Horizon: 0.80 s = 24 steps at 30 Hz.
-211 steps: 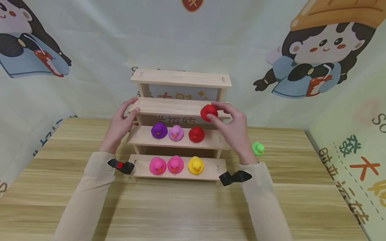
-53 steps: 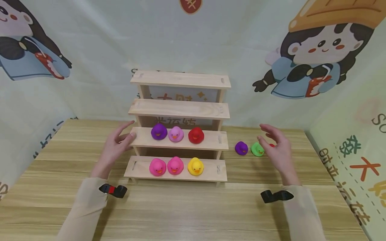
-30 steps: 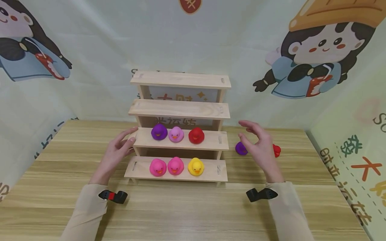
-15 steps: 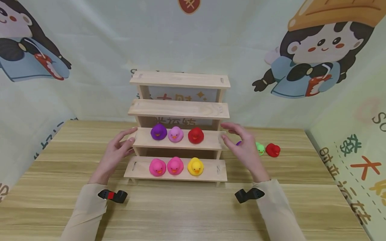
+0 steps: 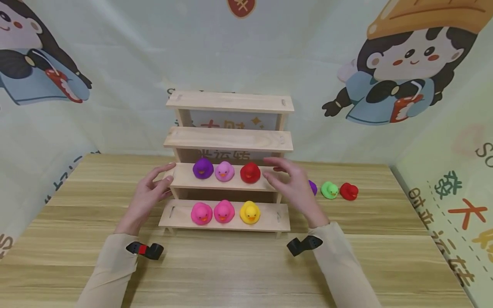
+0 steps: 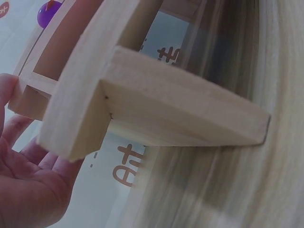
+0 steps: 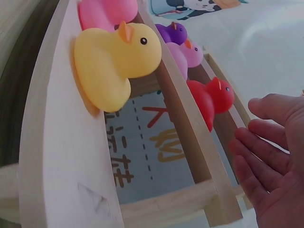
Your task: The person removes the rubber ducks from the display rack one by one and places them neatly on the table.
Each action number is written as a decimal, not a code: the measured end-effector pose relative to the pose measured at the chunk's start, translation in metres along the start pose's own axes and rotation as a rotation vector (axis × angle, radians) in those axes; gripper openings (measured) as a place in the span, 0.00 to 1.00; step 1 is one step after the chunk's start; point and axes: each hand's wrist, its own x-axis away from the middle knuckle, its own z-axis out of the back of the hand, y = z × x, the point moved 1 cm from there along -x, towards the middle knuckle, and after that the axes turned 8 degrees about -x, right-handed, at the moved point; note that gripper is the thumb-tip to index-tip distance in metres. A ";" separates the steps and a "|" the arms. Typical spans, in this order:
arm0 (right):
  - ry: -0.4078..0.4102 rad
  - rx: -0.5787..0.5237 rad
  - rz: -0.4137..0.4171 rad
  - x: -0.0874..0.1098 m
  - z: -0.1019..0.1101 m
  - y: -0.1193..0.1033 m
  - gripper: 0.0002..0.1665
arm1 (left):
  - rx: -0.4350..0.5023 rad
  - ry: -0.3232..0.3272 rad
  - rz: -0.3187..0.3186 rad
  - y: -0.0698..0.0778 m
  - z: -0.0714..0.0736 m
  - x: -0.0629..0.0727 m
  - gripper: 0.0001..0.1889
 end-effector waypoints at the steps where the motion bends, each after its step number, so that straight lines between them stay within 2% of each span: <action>1: -0.010 -0.005 -0.006 -0.001 -0.002 -0.001 0.21 | 0.001 0.002 0.002 0.000 0.000 0.000 0.23; 7: -0.058 -0.012 -0.019 -0.008 -0.014 -0.003 0.25 | 0.026 0.011 0.014 0.000 0.000 -0.001 0.23; 11: -0.082 0.028 -0.053 -0.008 -0.020 -0.001 0.27 | 0.023 0.010 0.011 0.000 0.000 0.000 0.23; 18: -0.079 0.062 -0.123 -0.005 -0.024 0.001 0.26 | 0.017 0.013 0.017 0.001 -0.001 0.001 0.23; 24: -0.069 0.051 -0.131 -0.004 -0.022 0.001 0.25 | 0.014 0.016 0.031 0.002 -0.001 0.001 0.23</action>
